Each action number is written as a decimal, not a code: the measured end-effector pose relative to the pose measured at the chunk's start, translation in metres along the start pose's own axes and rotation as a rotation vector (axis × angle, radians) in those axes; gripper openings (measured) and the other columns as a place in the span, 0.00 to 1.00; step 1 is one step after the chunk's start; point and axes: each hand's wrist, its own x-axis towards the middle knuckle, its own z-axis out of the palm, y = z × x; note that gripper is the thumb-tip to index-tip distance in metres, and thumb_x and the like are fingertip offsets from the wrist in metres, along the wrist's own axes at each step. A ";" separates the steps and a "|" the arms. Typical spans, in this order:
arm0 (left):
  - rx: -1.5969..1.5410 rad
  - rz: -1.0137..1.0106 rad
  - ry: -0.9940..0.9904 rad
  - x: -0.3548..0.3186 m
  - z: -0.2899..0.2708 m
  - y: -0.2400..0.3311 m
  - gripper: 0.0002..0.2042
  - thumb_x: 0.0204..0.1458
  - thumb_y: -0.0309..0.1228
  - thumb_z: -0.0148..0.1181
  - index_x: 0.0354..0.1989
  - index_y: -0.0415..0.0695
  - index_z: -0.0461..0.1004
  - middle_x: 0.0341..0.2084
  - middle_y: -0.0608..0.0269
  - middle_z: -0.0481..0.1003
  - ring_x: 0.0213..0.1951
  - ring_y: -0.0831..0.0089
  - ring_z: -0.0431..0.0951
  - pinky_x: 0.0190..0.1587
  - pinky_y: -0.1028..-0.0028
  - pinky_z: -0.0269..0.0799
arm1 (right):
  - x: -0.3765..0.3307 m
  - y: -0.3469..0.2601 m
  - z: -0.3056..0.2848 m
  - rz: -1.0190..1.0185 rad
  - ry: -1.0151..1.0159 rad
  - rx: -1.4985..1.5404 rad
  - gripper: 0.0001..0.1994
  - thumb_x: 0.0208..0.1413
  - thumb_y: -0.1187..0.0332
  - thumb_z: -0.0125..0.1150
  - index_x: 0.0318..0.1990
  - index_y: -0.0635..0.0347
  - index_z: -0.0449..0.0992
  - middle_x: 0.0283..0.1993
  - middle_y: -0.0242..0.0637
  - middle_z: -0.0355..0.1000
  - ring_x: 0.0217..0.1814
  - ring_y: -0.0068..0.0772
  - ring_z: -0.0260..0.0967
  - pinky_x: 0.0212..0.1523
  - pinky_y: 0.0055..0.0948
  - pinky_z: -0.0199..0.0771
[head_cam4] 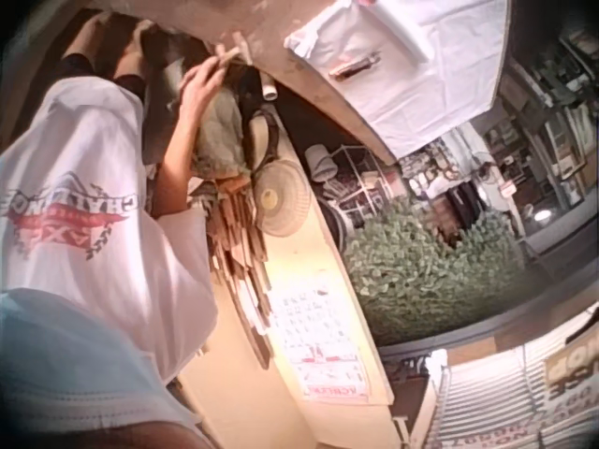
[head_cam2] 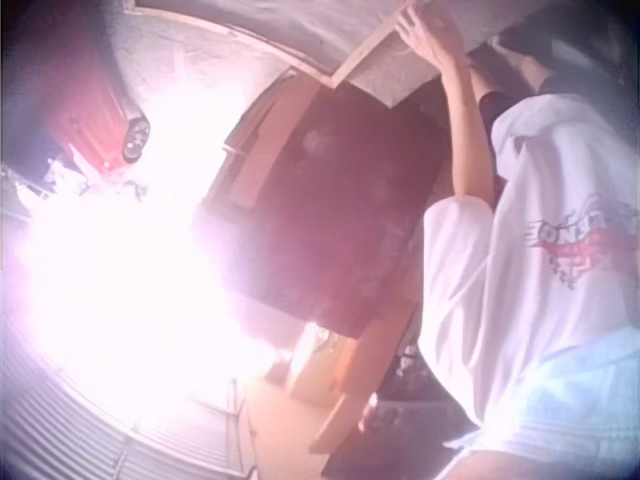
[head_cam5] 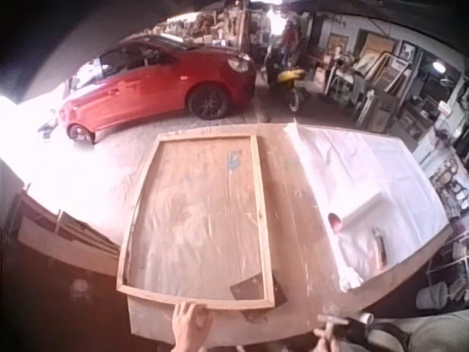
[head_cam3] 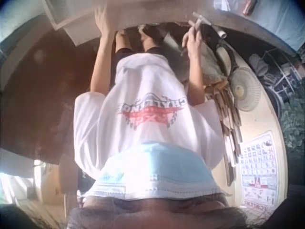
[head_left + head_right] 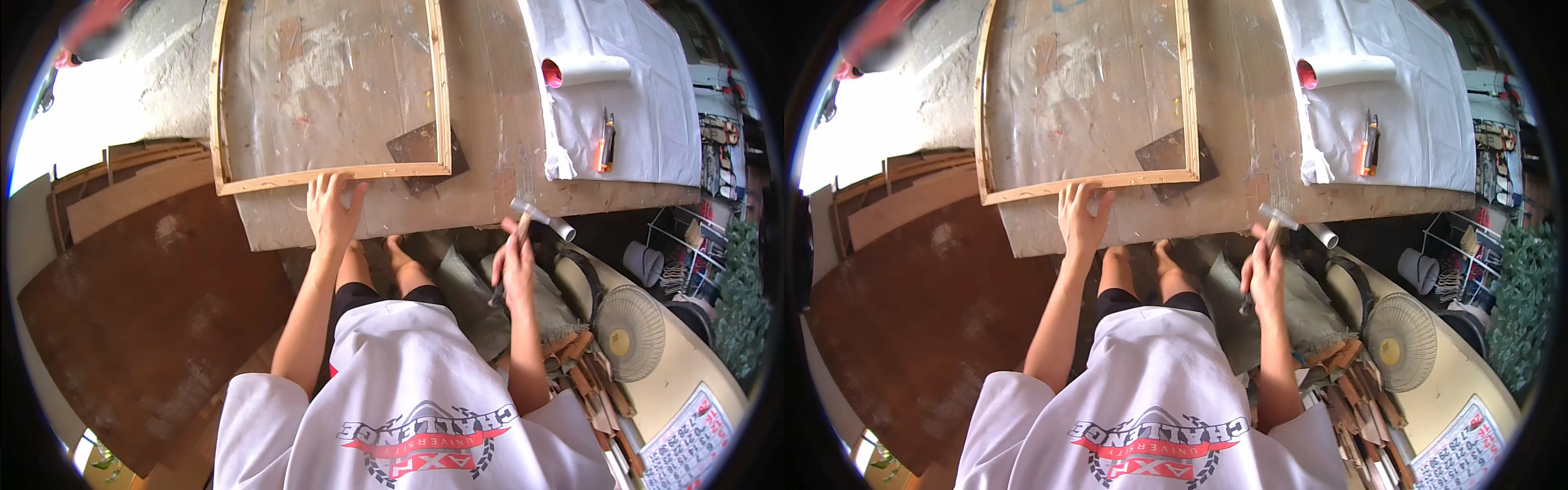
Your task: The person assembles a rectangular wooden frame on a workbench. They use pliers to remove nails, a screwdriver to pry and adjust joints, and a hammer to tap pieces into place. The person handles the frame, tools, and a roll of white material during the process.
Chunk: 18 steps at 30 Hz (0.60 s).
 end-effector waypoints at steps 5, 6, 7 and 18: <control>0.156 0.341 -0.165 0.027 0.019 -0.010 0.20 0.52 0.32 0.68 0.54 0.49 0.77 0.45 0.63 0.78 0.48 0.61 0.76 0.57 0.59 0.65 | -0.035 0.001 0.017 0.388 0.043 -0.260 0.06 0.70 0.66 0.56 0.46 0.58 0.70 0.22 0.22 0.60 0.16 0.13 0.54 0.16 0.19 0.54; 0.150 0.356 -0.170 0.031 0.020 -0.017 0.19 0.52 0.31 0.68 0.54 0.49 0.77 0.45 0.63 0.78 0.48 0.61 0.76 0.56 0.59 0.65 | -0.035 -0.006 0.020 0.273 -0.014 -0.118 0.08 0.71 0.64 0.56 0.45 0.60 0.71 0.24 0.26 0.65 0.17 0.15 0.58 0.17 0.22 0.59; 0.136 0.374 -0.172 0.032 0.022 -0.020 0.19 0.52 0.31 0.68 0.54 0.49 0.77 0.45 0.63 0.78 0.48 0.61 0.76 0.56 0.59 0.66 | -0.034 -0.011 0.024 0.142 -0.016 -0.215 0.09 0.71 0.64 0.56 0.45 0.61 0.71 0.25 0.29 0.68 0.17 0.20 0.60 0.19 0.25 0.61; 0.169 0.423 -0.158 -0.022 0.090 0.028 0.32 0.57 0.45 0.64 0.72 0.59 0.66 0.69 0.65 0.65 0.71 0.64 0.63 0.75 0.57 0.51 | 0.015 -0.024 0.053 -0.453 0.055 -0.735 0.13 0.73 0.62 0.53 0.42 0.65 0.71 0.31 0.52 0.73 0.31 0.57 0.71 0.34 0.41 0.71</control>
